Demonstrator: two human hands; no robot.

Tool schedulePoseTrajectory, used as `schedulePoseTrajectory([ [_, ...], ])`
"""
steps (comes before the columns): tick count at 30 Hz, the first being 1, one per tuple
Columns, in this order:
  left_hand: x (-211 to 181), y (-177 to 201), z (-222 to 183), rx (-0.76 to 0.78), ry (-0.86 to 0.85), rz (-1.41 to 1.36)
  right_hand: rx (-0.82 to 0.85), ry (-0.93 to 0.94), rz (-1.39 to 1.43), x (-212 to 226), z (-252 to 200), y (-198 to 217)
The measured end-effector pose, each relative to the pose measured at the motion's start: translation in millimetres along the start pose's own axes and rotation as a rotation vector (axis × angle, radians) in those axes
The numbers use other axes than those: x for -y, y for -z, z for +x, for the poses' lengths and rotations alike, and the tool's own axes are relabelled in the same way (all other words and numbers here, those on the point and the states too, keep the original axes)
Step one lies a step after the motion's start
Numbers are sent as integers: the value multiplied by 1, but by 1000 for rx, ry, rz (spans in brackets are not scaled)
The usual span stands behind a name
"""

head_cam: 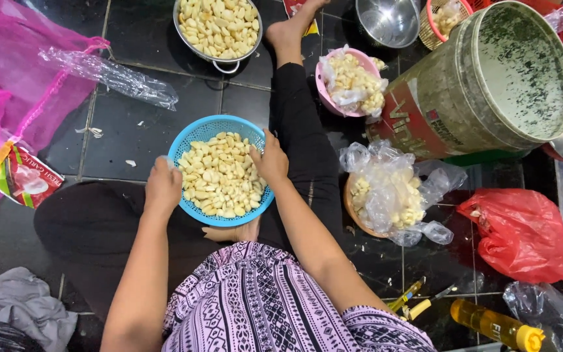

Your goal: Manually packaging peeled garlic cloves into small plastic bags using a small container as a scoop while sitting on the floor.

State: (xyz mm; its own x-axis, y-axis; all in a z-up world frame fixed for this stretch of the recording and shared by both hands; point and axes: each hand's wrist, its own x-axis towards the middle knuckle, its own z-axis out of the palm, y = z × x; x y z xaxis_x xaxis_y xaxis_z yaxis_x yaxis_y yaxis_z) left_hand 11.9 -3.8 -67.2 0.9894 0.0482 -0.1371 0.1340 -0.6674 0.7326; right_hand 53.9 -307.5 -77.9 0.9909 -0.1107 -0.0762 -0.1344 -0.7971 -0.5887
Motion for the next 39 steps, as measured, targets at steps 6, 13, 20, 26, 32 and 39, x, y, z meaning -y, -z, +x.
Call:
schedulePoseTrajectory([
  [6,-56,21,-21,-418,-441,51,72,-246,335,-13,-1,-13],
  [13,-67,37,-11,-369,-381,48,159,-314,179,-20,-9,-16],
  [20,-43,30,-6,-228,-280,142,-138,335,131,68,-22,6],
  [26,-42,32,-8,-97,-147,153,107,637,-72,107,-5,-23],
  [32,-10,22,1,25,-14,269,178,596,-286,105,-26,-50],
  [39,-73,52,-24,-234,-218,310,137,531,-308,105,-48,-49],
])
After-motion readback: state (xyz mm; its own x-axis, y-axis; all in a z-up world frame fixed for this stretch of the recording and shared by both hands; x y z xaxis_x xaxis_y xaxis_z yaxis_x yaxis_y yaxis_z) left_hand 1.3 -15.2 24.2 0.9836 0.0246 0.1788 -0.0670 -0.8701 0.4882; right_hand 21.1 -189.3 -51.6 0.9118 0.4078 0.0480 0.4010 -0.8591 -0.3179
